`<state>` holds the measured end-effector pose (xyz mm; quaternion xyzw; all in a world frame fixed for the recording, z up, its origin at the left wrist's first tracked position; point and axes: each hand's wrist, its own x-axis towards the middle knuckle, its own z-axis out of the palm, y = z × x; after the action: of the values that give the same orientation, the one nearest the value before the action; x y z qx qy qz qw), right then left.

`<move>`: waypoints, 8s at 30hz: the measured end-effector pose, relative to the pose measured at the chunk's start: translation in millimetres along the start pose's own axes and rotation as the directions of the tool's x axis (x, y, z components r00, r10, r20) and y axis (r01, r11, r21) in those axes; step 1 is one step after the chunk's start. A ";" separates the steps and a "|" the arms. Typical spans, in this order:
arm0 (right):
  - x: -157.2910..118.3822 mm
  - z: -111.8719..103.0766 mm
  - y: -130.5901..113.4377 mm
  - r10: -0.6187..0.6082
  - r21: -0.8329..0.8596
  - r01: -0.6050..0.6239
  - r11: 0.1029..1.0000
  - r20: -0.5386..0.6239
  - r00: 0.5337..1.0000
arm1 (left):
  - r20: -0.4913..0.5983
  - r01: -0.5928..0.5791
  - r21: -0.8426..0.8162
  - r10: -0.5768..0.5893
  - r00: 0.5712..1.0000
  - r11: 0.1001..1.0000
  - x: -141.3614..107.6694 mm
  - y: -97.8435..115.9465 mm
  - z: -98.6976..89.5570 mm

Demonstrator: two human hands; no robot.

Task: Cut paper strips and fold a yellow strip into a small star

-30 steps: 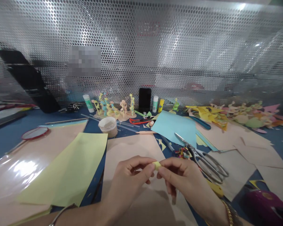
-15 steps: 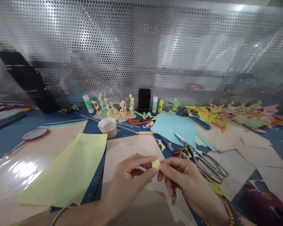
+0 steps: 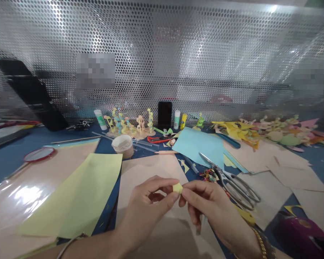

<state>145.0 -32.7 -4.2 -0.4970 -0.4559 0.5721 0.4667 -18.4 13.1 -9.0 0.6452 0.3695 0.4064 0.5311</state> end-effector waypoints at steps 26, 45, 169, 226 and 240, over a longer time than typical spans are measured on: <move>-0.2 1.8 -8.4 -0.006 -0.214 -0.014 0.977 -0.094 0.996 | 0.020 0.223 -0.181 -0.223 0.975 0.958 3.7 14.0 4.8; -0.9 -1.9 -0.6 0.020 -0.080 -0.022 0.997 -0.029 0.999 | 0.069 0.133 -0.183 -0.122 0.990 0.974 -0.1 13.5 3.0; -4.3 -2.3 -17.6 -0.321 0.032 0.347 0.937 -0.307 0.896 | 0.017 0.030 -0.135 -0.028 0.999 0.990 17.4 36.0 8.5; -10.3 -3.3 -16.3 -0.580 -0.269 0.518 0.812 -0.271 0.768 | 0.093 -0.040 -0.147 0.055 0.994 0.988 10.0 33.1 9.8; -14.1 -4.3 -15.2 -0.783 -0.519 0.627 0.581 -0.149 0.603 | 0.140 -0.132 -0.161 0.155 0.978 0.978 6.6 37.3 9.9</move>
<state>151.5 -44.1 12.5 -0.4522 -0.6333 0.1200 0.6165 -5.0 9.2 27.6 0.6573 0.2487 0.4201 0.5741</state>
